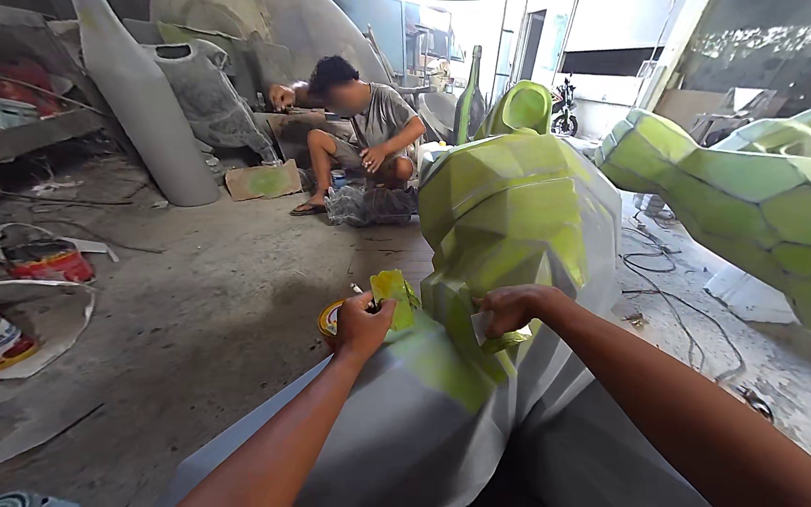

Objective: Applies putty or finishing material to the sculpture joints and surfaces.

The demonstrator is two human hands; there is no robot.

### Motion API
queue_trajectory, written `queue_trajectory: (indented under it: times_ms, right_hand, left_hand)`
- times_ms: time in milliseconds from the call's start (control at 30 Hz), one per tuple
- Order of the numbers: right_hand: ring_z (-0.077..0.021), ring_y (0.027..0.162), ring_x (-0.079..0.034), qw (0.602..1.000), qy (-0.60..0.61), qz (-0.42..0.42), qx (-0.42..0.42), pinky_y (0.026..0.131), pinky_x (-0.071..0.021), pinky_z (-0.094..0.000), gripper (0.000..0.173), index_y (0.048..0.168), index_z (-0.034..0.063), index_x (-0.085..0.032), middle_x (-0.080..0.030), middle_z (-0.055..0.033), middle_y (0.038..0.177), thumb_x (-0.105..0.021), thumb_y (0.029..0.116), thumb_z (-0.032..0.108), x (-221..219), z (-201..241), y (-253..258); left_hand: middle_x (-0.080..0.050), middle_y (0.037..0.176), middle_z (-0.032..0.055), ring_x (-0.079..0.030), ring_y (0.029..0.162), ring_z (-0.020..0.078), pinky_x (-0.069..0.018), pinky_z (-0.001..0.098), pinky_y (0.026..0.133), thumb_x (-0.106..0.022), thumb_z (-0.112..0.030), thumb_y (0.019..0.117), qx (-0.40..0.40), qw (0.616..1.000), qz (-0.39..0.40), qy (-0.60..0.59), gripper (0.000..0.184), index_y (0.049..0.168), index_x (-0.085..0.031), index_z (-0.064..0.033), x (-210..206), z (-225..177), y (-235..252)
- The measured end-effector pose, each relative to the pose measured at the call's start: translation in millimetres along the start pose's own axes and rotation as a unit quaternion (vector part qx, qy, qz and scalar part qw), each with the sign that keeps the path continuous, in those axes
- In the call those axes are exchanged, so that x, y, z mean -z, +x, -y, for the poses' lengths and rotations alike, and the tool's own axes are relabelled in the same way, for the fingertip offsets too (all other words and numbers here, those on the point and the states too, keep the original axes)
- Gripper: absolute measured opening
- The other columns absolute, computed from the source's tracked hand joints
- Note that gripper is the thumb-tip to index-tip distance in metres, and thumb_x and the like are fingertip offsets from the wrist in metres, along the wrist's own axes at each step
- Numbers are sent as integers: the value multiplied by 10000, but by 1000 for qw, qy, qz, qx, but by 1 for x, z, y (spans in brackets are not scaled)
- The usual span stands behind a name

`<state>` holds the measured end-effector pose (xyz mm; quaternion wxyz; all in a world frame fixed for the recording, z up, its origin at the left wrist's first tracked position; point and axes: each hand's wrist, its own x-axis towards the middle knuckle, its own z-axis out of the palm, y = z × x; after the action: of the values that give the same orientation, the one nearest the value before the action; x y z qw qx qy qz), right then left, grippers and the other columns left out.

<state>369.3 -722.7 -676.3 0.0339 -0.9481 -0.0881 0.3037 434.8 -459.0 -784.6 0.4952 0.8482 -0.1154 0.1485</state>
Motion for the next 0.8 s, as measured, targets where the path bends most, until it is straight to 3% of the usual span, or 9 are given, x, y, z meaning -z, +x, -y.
queue_trajectory:
  times_ms: [100,167,233,300,367,467,667,800]
  right_hand:
    - [-344,1114,-661,999,31,-7,17,941,-512,-585,442,1269,-10,-658,-680,-208,1196,-706,947,289,-15,-2,-13]
    - [-339,1046,-683,999,30,-17,15,901,-526,-592,394,1195,2,-699,-701,-196,1145,-720,930,293,-31,-1,-25]
    - [-335,1034,-686,999,20,-15,20,890,-530,-597,358,1135,31,-725,-686,-188,1210,-719,921,318,-50,-2,-33]
    - [-368,1114,-658,1000,6,4,24,925,-518,-602,413,1196,29,-709,-560,-213,1436,-715,910,327,-70,-4,-42]
    - [-419,1210,-609,999,-6,29,20,963,-499,-627,457,1234,19,-700,-295,-215,1647,-714,904,335,-86,-5,-50]
    - [-456,1203,-608,999,-14,40,6,923,-507,-671,458,1250,63,-712,-109,-172,1715,-721,884,338,-109,-8,-60]
    - [-482,1178,-615,999,-25,32,-5,866,-514,-701,459,1253,134,-729,18,-110,1735,-718,856,366,-133,-11,-69]
    - [-483,1154,-624,999,-28,35,-8,859,-516,-695,461,1247,108,-727,37,-106,1736,-710,865,365,-139,-11,-73]
  left_hand:
    - [-592,607,29,-553,535,166,-460,437,536,-693,-205,958,-4,1000,-1,-3,214,770,-695,-103,-1,1,-1]
    - [-595,609,27,-555,538,169,-458,441,538,-693,-205,956,-5,1000,-2,-3,209,774,-700,-102,-1,-1,0]
    - [-595,608,28,-557,539,174,-459,443,538,-697,-206,956,-2,1000,-4,1,212,769,-698,-105,-1,-1,0]
    - [-583,600,37,-551,536,182,-454,449,536,-700,-208,958,0,1000,-3,7,230,756,-682,-98,-1,-3,0]
    - [-588,602,41,-552,536,183,-457,448,538,-702,-210,957,3,1000,-4,10,233,758,-684,-91,0,-5,0]
    - [-581,598,47,-547,537,188,-451,448,541,-702,-201,958,5,1000,-7,5,243,747,-674,-83,0,-5,-1]
    - [-581,599,38,-545,537,178,-449,439,540,-697,-196,957,1,1000,-11,2,233,748,-682,-92,-1,-4,0]
    - [-586,605,46,-554,548,186,-464,453,554,-696,-197,959,3,1000,-11,0,235,754,-686,-84,0,-3,0]
